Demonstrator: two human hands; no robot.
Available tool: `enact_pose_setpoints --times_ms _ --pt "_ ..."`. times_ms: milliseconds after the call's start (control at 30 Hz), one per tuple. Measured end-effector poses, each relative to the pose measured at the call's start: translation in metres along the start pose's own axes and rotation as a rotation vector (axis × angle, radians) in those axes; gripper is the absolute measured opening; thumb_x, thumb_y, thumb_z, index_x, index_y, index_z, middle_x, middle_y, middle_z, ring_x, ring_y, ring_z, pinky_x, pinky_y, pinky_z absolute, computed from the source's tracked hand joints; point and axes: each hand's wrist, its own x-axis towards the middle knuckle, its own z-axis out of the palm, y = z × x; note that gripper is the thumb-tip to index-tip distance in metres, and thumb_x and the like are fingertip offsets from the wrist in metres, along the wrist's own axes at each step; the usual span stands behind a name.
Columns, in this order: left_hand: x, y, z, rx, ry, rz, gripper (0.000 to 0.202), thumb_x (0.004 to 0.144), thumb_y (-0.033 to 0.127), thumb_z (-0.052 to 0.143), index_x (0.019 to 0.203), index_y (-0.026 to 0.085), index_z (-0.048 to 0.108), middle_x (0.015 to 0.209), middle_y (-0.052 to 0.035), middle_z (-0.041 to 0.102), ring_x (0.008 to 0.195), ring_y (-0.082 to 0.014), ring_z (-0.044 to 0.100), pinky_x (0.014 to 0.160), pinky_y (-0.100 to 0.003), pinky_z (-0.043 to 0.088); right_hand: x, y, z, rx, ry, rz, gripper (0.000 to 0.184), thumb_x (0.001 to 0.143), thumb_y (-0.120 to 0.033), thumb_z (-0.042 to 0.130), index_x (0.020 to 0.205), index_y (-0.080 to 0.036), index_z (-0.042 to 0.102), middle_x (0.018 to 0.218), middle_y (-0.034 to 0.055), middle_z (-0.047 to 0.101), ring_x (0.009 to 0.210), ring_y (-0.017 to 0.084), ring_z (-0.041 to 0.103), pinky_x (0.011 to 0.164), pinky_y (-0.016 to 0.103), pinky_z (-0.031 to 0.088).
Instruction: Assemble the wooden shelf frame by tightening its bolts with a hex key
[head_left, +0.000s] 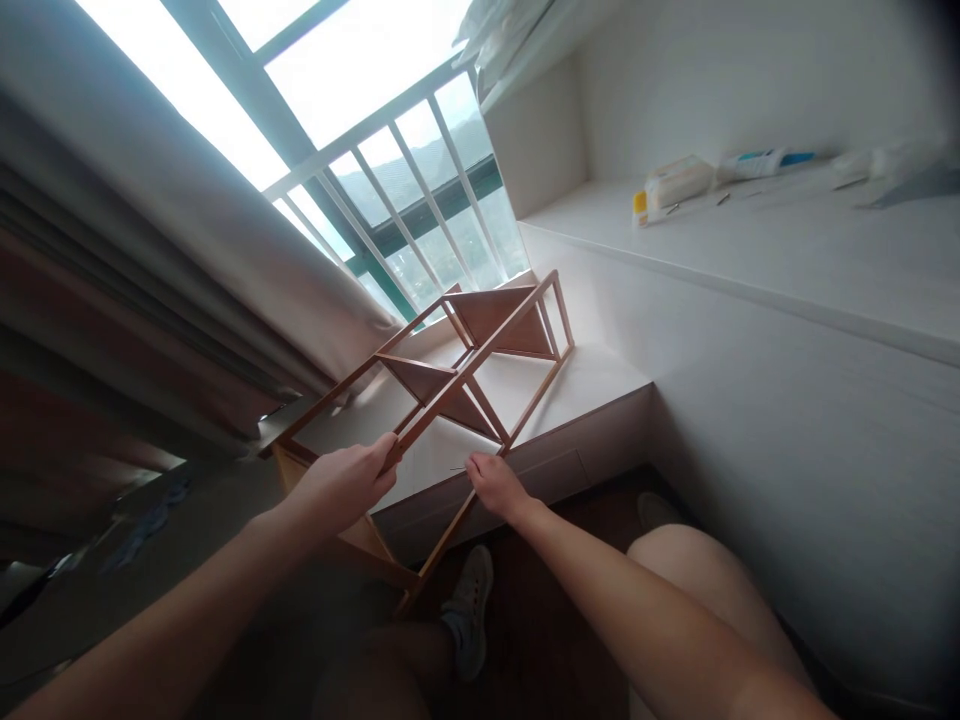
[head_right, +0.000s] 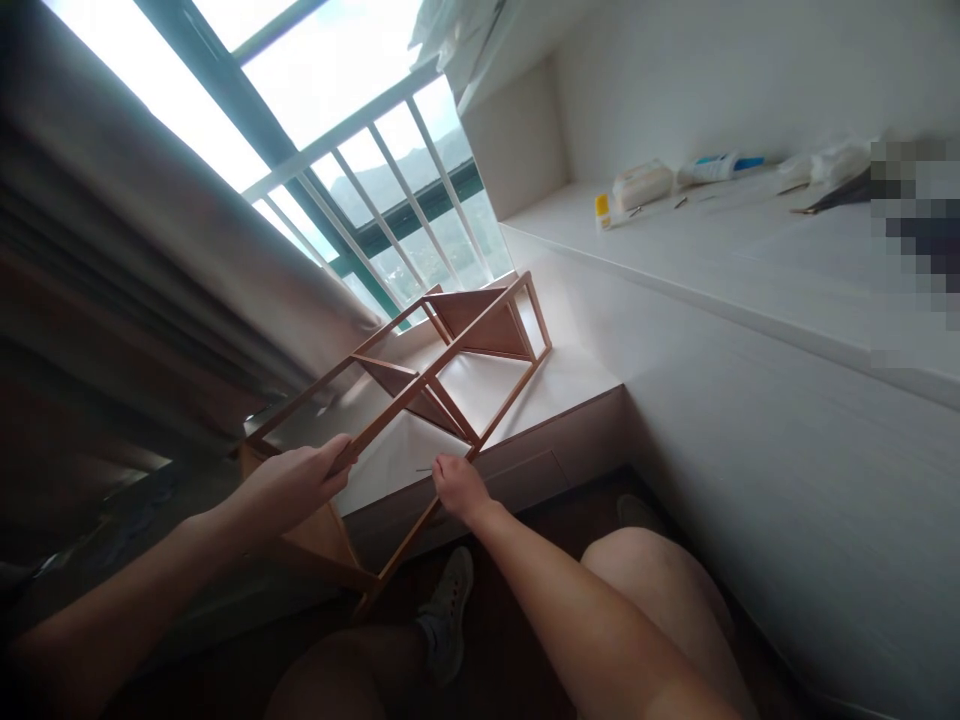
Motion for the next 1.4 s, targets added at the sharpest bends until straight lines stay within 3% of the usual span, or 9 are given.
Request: enact_pose_setpoints --times_ms 233,767,967,1100,1233,1400 --pt "0.002 -0.024 0.021 0.101 -0.001 0.026 0.034 0.091 0.045 0.024 0.105 0.023 0.046 0.083 -0.0074 0.068 0.081 -0.0241 0.068 0.066 -0.028 0.044 0.006 0.003 0.025 0.001 -0.033 -0.033 0.037 0.097 -0.034 0.032 0.072 -0.016 0.053 0.073 0.0055 0.059 0.07 0.013 0.05 0.067 0.026 0.032" --pt "0.017 -0.066 0.062 0.1 -0.041 0.016 0.041 0.091 0.042 0.024 0.12 0.023 0.045 0.091 -0.0109 0.07 0.087 -0.0257 0.068 0.076 -0.031 0.049 0.033 0.014 0.082 -0.008 -0.034 -0.033 0.033 0.097 -0.031 0.033 0.073 -0.016 0.05 0.081 0.0064 0.058 0.077 0.013 0.05 0.075 0.026 0.034" --pt "0.026 -0.079 0.074 0.068 -0.001 0.001 0.044 0.092 0.045 0.021 0.123 0.025 0.044 0.094 -0.0103 0.07 0.089 -0.0258 0.068 0.076 -0.032 0.049 0.044 0.016 0.087 0.035 -0.036 -0.025 0.034 0.097 -0.031 0.033 0.073 -0.016 0.052 0.08 0.0062 0.06 0.076 0.012 0.052 0.072 0.025 0.033" --pt "0.029 -0.081 0.078 0.008 0.025 -0.033 0.044 0.092 0.045 0.021 0.125 0.025 0.044 0.104 -0.0097 0.067 0.096 -0.0222 0.064 0.08 -0.031 0.048 0.037 0.013 0.082 0.047 -0.044 -0.029 0.036 0.097 -0.034 0.033 0.075 -0.015 0.055 0.081 0.0062 0.061 0.077 0.012 0.053 0.071 0.024 0.034" --pt "0.026 -0.078 0.079 0.04 0.162 -0.055 0.047 0.092 0.041 0.026 0.13 0.021 0.045 0.12 -0.0135 0.06 0.11 -0.0238 0.055 0.088 -0.036 0.046 0.017 0.007 0.065 0.043 -0.076 -0.061 0.037 0.096 -0.035 0.035 0.078 -0.016 0.06 0.081 0.0055 0.063 0.077 0.012 0.056 0.072 0.023 0.036" --pt "-0.006 -0.039 0.076 0.074 0.553 -0.119 0.059 0.09 0.043 0.034 0.144 0.019 0.034 0.142 -0.0159 0.043 0.131 -0.0316 0.038 0.098 -0.048 0.039 -0.015 -0.002 0.027 0.068 -0.049 -0.1 0.037 0.096 -0.036 0.033 0.092 -0.018 0.066 0.096 0.0055 0.068 0.091 0.014 0.061 0.081 0.023 0.041"
